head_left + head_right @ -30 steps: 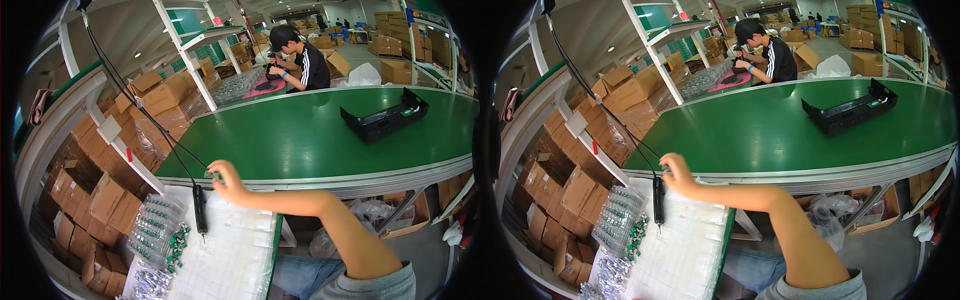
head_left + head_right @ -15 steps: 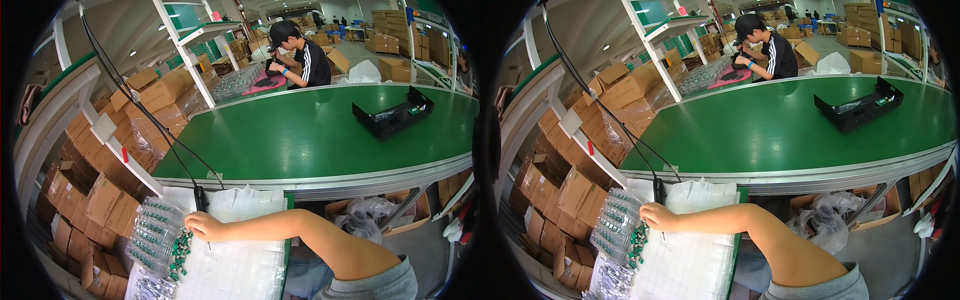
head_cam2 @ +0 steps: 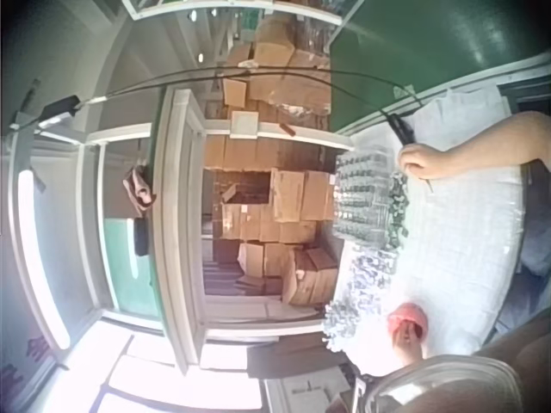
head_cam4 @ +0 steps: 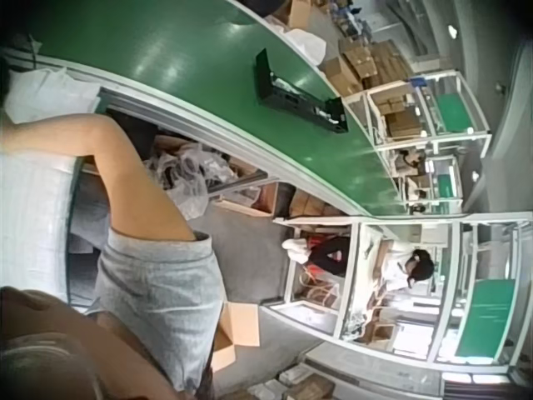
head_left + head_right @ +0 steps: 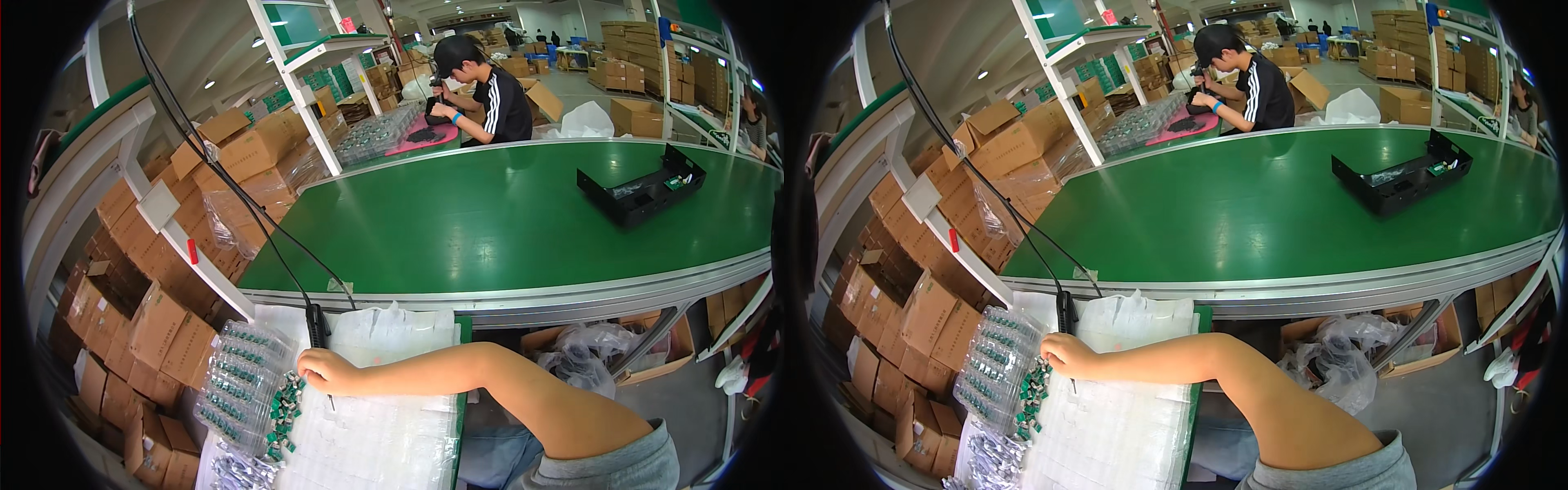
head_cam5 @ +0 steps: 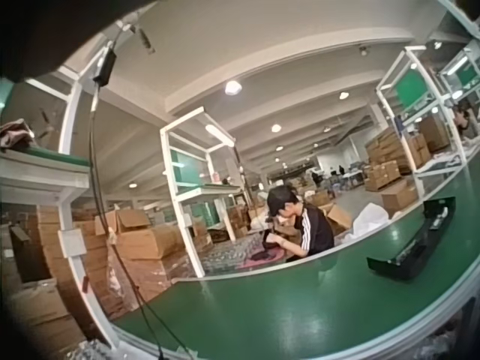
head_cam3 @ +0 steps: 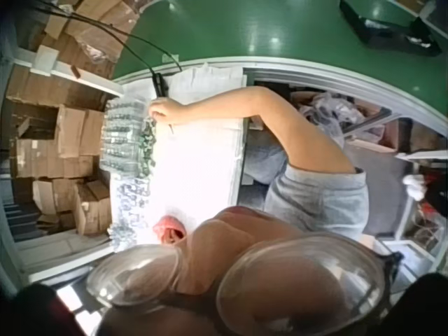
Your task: Assemble electronic components into a black plastic housing using an electric screwdriver.
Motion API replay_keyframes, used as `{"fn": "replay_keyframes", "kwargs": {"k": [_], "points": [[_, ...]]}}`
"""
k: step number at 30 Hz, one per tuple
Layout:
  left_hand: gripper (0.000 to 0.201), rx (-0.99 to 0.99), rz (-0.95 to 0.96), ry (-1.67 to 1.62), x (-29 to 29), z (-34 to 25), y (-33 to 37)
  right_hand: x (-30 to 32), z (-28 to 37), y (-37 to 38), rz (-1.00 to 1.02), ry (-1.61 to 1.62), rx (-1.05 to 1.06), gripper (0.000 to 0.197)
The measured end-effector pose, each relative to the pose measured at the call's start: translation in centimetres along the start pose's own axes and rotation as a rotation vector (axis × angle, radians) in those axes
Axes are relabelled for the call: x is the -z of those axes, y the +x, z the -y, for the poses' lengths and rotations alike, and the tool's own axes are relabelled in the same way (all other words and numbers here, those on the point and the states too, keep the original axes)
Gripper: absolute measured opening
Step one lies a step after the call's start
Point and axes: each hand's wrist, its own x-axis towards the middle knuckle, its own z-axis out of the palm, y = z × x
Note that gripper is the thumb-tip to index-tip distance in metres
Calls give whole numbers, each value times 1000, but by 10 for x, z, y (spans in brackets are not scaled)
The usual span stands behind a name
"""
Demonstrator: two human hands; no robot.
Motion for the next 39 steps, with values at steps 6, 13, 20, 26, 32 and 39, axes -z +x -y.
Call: {"fn": "replay_keyframes", "kwargs": {"k": [6, 13, 20, 26, 32, 39], "points": [[19, 162, 0, -76, -1, -1, 13, 4, 7, -2, 40, 56, -154, 6], [19, 160, 6, -38, -4, 7, 28, 5, 4, -3, 64, 126, -273, 6], [19, 178, 53, -55, 2, 12, 37, 2, 2, -3, 35, 154, -278, 6], [19, 1758, 746, -115, 10, -9, 112, 9, 1, -5, 30, 125, -309, 5], [18, 186, 78, -72, 6, 12, 34, 5, 1, -3, 25, 163, -344, 4], [17, 1770, 833, -109, 22, -19, 114, 8, -1, -3, 20, 159, -378, 4]]}}
